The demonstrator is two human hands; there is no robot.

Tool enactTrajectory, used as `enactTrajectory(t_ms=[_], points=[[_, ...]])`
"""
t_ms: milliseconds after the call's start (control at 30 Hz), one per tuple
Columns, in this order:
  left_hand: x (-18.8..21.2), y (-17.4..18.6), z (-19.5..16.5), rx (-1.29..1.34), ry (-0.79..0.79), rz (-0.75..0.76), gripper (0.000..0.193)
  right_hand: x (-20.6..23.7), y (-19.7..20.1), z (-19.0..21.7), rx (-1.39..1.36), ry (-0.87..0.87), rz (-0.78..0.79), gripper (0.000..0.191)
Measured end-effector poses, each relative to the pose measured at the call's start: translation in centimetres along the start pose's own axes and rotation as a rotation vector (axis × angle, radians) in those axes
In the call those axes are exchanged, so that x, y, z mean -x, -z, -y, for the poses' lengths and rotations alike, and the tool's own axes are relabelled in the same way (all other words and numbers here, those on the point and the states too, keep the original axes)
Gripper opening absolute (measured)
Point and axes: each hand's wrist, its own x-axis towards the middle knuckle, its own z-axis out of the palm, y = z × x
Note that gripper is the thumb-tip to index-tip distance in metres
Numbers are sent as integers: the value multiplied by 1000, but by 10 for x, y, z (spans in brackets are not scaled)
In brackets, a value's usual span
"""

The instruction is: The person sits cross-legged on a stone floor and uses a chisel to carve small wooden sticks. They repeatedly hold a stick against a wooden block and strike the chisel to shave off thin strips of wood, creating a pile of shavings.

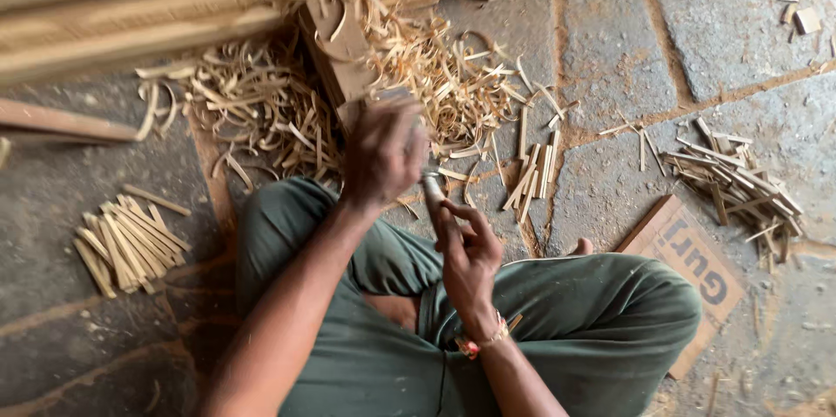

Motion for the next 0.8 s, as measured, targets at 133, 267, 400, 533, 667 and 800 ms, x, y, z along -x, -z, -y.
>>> enactTrajectory(t_ms=[133,267,400,533,667,800], points=[[12,17,4,-217,393,-71,26,5,14,-13,-17,66,-43,17],[9,16,12,-341,435,39,23,4,8,-21,103,53,-34,14],[10,29,10,-192,445,25,19,3,2,-21,227,87,-29,13],[21,50,-12,-35,147,-151,15,6,0,-14,230,116,-51,13],[34,61,-46,28,-27,-264,12,6,-1,-9,231,114,-51,13],[38,69,-64,28,-106,-333,12,12,-2,-8,193,236,-84,12]])
